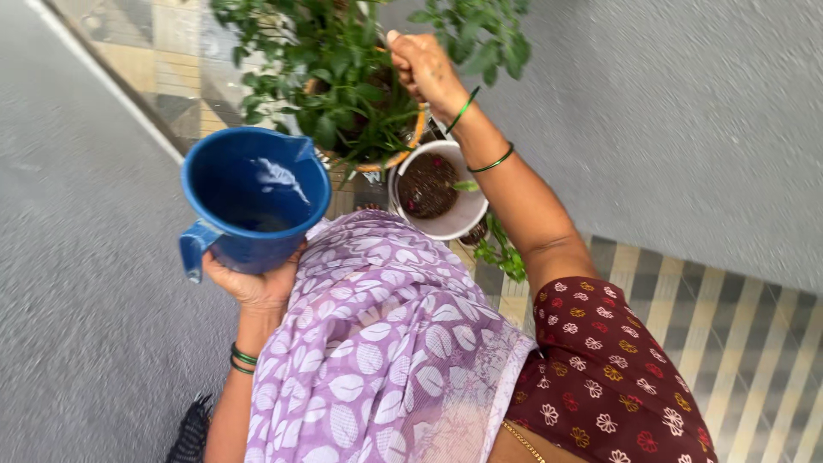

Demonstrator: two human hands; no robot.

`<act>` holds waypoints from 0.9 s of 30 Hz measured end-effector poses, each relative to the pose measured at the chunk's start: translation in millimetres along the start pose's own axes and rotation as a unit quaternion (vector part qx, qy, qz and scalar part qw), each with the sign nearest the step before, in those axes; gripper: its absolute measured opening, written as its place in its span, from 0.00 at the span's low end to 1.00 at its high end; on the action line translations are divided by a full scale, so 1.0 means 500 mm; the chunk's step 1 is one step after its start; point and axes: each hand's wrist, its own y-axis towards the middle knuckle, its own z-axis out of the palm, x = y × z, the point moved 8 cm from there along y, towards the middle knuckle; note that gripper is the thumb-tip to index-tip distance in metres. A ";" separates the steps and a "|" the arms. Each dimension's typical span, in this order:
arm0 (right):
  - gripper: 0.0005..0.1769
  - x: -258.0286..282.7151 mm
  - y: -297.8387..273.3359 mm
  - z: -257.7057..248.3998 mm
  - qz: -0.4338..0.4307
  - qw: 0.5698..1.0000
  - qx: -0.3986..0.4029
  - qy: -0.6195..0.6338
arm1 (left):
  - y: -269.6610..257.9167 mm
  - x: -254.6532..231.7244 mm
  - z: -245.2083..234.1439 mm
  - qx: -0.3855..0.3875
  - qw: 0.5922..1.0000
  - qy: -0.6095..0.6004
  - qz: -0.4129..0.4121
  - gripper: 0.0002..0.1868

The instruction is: The person pours water from a blue mug into the soil of several potted plants on a balcony.

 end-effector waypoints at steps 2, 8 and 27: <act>0.26 -0.020 -0.020 -0.021 -0.009 1.000 -0.001 0.027 | 0.003 0.007 0.008 0.002 1.000 0.026 -0.010 0.43; 0.27 -0.062 -0.086 -0.080 -0.004 0.998 -0.051 0.037 | 0.009 0.026 0.032 -0.008 0.997 0.076 -0.023 0.44; 0.35 -0.159 -0.259 -0.171 -0.056 0.968 -0.127 -0.209 | 0.000 0.027 0.054 0.019 0.979 0.201 -0.036 0.52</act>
